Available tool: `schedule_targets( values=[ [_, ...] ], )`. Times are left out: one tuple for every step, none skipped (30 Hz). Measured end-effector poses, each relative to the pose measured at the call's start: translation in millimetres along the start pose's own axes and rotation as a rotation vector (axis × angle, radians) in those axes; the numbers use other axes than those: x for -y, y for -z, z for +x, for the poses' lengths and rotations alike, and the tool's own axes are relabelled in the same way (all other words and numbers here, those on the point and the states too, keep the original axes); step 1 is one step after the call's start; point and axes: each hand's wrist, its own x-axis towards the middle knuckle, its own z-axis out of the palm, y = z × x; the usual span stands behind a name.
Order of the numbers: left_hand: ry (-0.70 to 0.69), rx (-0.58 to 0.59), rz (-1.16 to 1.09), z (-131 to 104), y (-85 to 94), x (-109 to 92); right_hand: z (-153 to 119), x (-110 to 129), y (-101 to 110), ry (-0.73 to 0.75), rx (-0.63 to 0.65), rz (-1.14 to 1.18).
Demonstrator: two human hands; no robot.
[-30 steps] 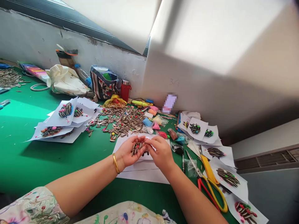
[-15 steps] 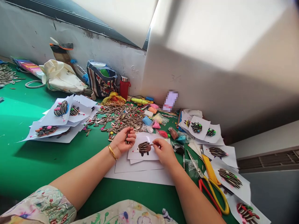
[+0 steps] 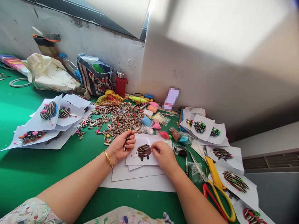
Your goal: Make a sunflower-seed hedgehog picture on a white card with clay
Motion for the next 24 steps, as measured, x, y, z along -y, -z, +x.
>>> schedule_targets(
  values=[
    [0.000,0.002,0.001,0.0,0.3,0.0,0.1,0.6,-0.7,0.009,-0.005,-0.007],
    [0.000,0.002,0.001,0.0,0.4,0.1,0.1,1.2,-1.3,0.009,-0.010,-0.013],
    [0.001,0.001,0.001,-0.1,0.5,0.1,0.2,1.9,-1.7,0.005,-0.013,-0.018],
    [0.000,0.000,0.001,-0.1,0.4,0.1,0.3,2.5,-1.9,0.000,-0.014,-0.023],
    [0.000,-0.003,0.000,-0.2,0.2,0.1,0.6,3.1,-2.2,-0.005,-0.013,-0.029],
    [0.000,-0.006,-0.001,-0.2,0.1,0.1,0.9,3.8,-2.4,-0.009,-0.009,-0.035],
    [0.000,-0.008,-0.001,-0.3,-0.1,0.2,1.3,4.5,-2.6,-0.011,-0.001,-0.043],
    [0.000,-0.008,-0.001,-0.3,-0.1,0.2,1.8,5.2,-2.9,-0.011,0.008,-0.052],
    [0.000,-0.009,0.000,-0.3,-0.1,0.2,2.2,5.8,-3.1,-0.011,0.016,-0.064],
    [0.000,-0.009,0.000,-0.2,0.1,0.3,2.5,6.4,-3.5,-0.007,0.022,-0.079],
    [0.000,-0.008,0.001,-0.1,0.3,0.4,2.7,7.0,-3.8,0.001,0.026,-0.097],
    [-0.002,-0.007,0.000,0.0,0.5,0.5,2.9,7.4,-4.2,0.012,0.027,-0.117],
    [-0.003,-0.006,0.001,0.1,0.6,0.6,2.9,7.8,-4.6,0.026,0.026,-0.139],
    [-0.004,-0.007,0.001,0.2,0.5,0.7,2.9,8.0,-5.0,0.044,0.027,-0.162],
    [-0.006,-0.010,0.002,0.2,0.4,0.8,2.9,8.2,-5.4,0.062,0.028,-0.185],
    [-0.007,-0.013,0.004,0.1,0.1,1.0,3.0,8.2,-5.8,0.078,0.030,-0.206],
    [-0.008,-0.016,0.004,-0.1,-0.3,1.0,3.1,8.0,-6.2,0.091,0.032,-0.225],
    [-0.009,-0.018,0.004,-0.2,-0.6,1.1,3.2,7.8,-6.6,0.099,0.036,-0.240],
    [-0.010,-0.018,0.004,-0.4,-1.0,1.1,3.5,7.4,-7.0,0.104,0.040,-0.251],
    [-0.010,-0.017,0.003,-0.6,-1.3,1.1,3.8,6.9,-7.4,0.106,0.043,-0.258],
    [-0.009,-0.015,0.003,-0.8,-1.4,1.1,4.1,6.4,-7.7,0.107,0.044,-0.263],
    [-0.009,-0.014,0.004,-0.8,-1.5,1.2,4.5,6.0,-8.0,0.109,0.047,-0.267],
    [-0.010,-0.013,0.006,-0.9,-1.5,1.2,4.8,5.7,-8.3,0.112,0.048,-0.269],
    [-0.012,-0.012,0.008,-0.9,-1.4,1.3,5.1,5.5,-8.4,0.114,0.049,-0.271]
  ],
)
